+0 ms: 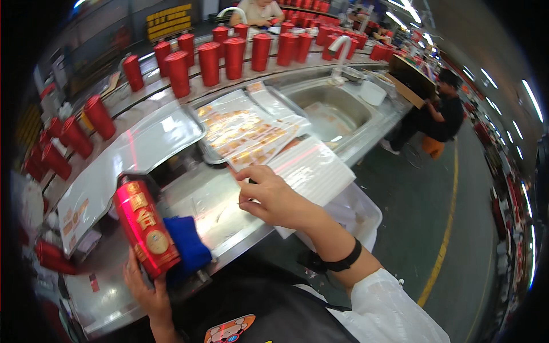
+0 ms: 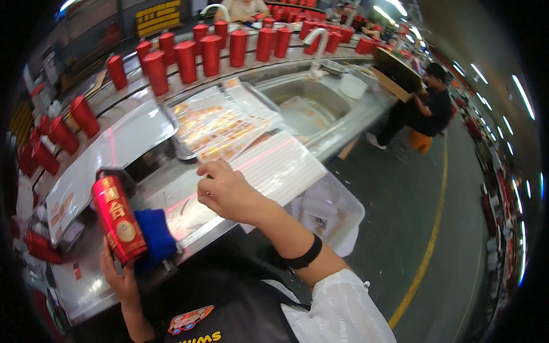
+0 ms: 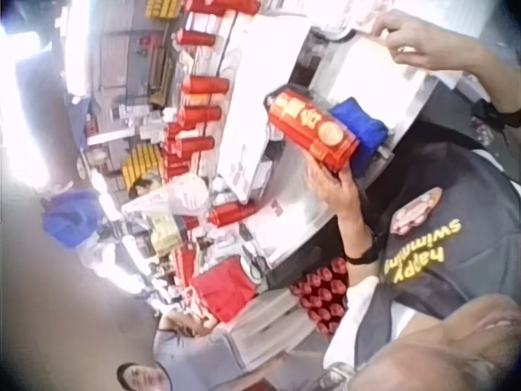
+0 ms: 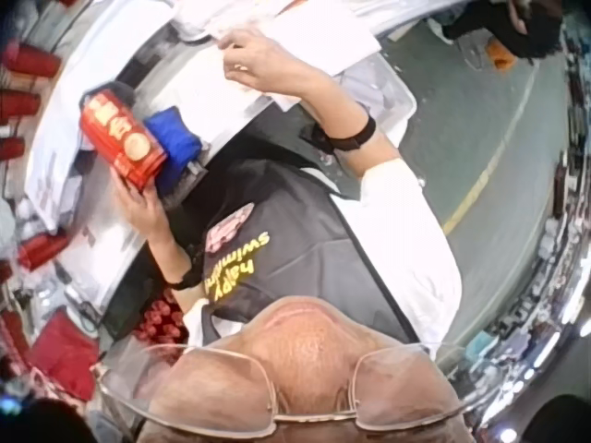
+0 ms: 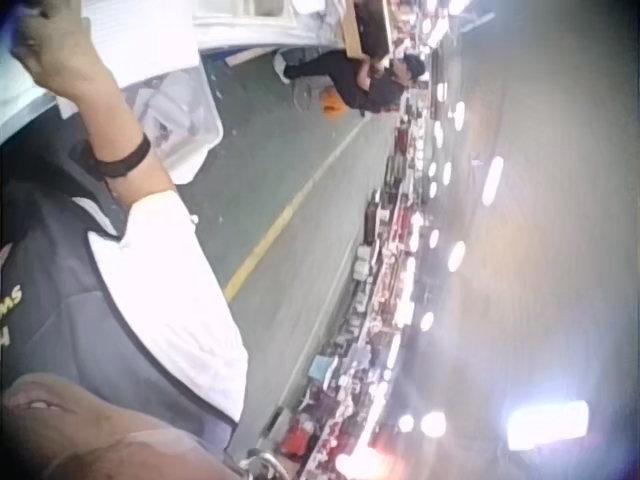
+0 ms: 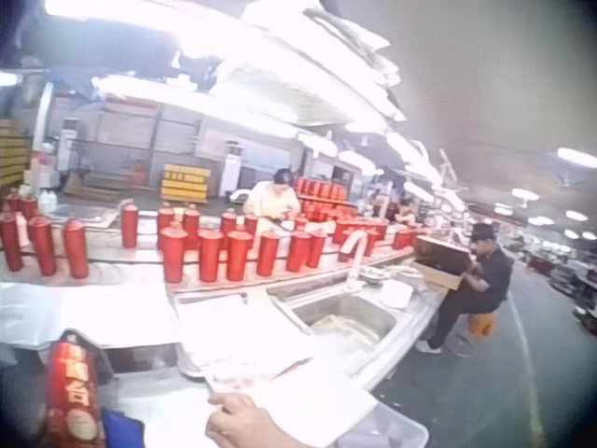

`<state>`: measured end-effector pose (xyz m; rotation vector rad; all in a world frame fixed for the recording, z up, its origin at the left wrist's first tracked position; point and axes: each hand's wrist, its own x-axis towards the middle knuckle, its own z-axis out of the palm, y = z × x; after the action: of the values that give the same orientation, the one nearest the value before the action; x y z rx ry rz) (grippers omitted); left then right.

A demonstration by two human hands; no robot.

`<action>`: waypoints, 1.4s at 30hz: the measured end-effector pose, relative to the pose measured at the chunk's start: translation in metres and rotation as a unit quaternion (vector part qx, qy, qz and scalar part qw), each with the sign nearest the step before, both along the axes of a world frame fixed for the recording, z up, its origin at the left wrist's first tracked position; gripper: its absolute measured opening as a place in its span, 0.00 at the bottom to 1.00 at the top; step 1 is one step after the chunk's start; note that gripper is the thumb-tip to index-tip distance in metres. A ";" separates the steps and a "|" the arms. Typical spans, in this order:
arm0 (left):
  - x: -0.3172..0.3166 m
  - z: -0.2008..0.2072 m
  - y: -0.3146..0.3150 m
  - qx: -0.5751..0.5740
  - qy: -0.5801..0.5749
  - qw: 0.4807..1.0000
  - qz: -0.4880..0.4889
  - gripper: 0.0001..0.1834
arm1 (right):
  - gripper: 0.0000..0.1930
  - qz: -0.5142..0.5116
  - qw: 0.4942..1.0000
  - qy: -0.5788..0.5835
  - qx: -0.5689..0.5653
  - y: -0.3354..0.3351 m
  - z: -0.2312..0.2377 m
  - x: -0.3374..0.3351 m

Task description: Apply gold labels to red canisters and smooth them out using a plastic tool.

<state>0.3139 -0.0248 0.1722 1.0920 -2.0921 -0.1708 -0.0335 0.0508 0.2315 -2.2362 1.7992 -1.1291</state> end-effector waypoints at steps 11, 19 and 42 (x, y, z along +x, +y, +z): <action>-0.006 0.021 0.019 -0.051 -0.009 0.999 0.001 0.43 | 0.04 0.097 0.993 -0.021 0.064 0.014 0.053 0.067; -0.013 0.009 0.022 -0.029 0.060 0.998 -0.009 0.42 | 0.04 0.136 0.987 -0.033 0.073 0.015 0.065 0.083; -0.012 0.059 0.021 0.057 0.161 0.967 -0.190 0.37 | 0.07 0.167 0.983 -0.019 0.079 -0.001 0.084 0.121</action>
<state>0.3017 -0.0034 0.2312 0.6599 -1.9888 -0.6199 0.0878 0.0496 0.3150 -2.2900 1.3736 -0.9219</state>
